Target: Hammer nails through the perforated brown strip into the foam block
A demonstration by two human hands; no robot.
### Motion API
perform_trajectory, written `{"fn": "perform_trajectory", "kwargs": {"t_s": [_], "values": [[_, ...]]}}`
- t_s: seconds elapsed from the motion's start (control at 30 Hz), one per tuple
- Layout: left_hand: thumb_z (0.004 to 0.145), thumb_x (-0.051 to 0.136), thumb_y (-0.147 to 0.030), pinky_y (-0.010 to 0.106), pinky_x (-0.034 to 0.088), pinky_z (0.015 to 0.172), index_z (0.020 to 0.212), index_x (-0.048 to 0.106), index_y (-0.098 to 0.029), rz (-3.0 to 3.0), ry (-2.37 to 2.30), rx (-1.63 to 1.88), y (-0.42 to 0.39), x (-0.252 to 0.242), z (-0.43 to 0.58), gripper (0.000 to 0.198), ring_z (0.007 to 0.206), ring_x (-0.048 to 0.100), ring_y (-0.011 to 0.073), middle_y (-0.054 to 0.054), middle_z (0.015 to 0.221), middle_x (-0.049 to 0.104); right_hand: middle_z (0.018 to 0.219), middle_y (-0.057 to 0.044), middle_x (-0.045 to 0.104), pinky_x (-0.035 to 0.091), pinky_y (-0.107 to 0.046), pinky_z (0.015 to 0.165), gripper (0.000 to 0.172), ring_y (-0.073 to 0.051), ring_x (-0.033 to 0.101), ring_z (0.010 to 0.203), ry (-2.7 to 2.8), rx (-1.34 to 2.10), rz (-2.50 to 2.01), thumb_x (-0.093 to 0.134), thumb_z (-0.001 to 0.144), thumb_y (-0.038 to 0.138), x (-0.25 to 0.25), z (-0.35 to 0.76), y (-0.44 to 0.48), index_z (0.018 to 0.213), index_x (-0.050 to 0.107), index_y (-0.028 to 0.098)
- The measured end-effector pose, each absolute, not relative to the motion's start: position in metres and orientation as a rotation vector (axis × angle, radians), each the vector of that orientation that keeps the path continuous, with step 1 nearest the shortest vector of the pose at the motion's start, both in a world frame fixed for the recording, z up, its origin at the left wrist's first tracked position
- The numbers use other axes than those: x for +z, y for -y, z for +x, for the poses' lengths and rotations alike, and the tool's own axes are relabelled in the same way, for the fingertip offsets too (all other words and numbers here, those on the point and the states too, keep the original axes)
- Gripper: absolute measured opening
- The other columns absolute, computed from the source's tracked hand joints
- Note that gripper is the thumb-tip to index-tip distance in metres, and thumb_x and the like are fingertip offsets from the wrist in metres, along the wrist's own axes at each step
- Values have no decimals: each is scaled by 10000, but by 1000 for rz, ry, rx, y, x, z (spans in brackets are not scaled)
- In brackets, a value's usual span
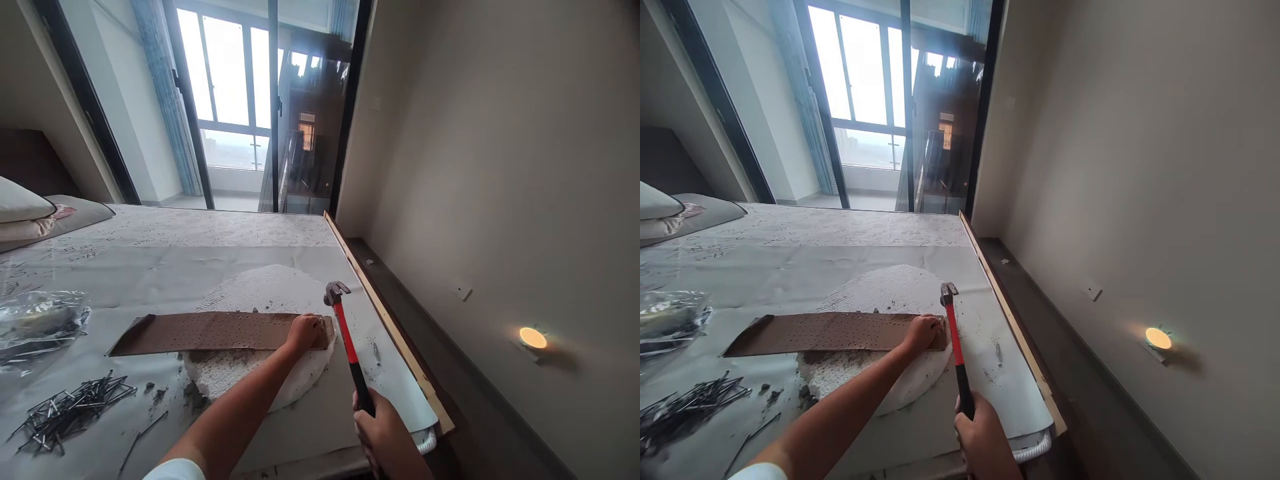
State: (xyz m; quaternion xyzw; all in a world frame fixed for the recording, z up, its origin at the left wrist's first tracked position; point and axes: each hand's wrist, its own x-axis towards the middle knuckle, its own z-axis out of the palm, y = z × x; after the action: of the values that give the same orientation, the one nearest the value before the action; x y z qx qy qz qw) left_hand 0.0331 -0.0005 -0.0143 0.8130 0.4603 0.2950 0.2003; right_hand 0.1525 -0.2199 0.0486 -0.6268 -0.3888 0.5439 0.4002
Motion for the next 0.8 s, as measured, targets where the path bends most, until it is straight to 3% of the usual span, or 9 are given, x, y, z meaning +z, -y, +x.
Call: {"fn": "perform_trajectory", "kwargs": {"t_s": [0.27,0.43,0.6,0.8], "values": [[686,511,-185,283,415,659,619,690,-160,2250,-1257,826,2,-11,30,192,653,572,171,68,711,647,394,128,285,214,-212,342,97,-54,239,292,1015,1371,-1563,418,667,246,45,158,218,749,375,217],[650,469,-174,275,451,729,761,682,-165,1926,-1262,1064,2,-1,22,240,786,594,173,61,819,670,392,128,277,197,-211,313,91,-61,218,282,954,1443,-1589,408,669,248,43,154,215,744,360,230],[652,437,-231,272,477,641,854,626,-146,1450,-1164,1294,5,25,12,289,698,584,152,51,780,637,382,122,281,198,-211,327,83,-52,223,295,994,1469,-1640,436,652,241,40,150,210,703,375,218],[669,475,-247,257,442,589,809,629,-158,1640,-951,1351,64,64,-64,226,633,522,139,28,695,577,385,136,281,214,-200,282,141,-57,217,274,929,1416,-1520,412,638,313,38,155,216,742,366,230]]}}
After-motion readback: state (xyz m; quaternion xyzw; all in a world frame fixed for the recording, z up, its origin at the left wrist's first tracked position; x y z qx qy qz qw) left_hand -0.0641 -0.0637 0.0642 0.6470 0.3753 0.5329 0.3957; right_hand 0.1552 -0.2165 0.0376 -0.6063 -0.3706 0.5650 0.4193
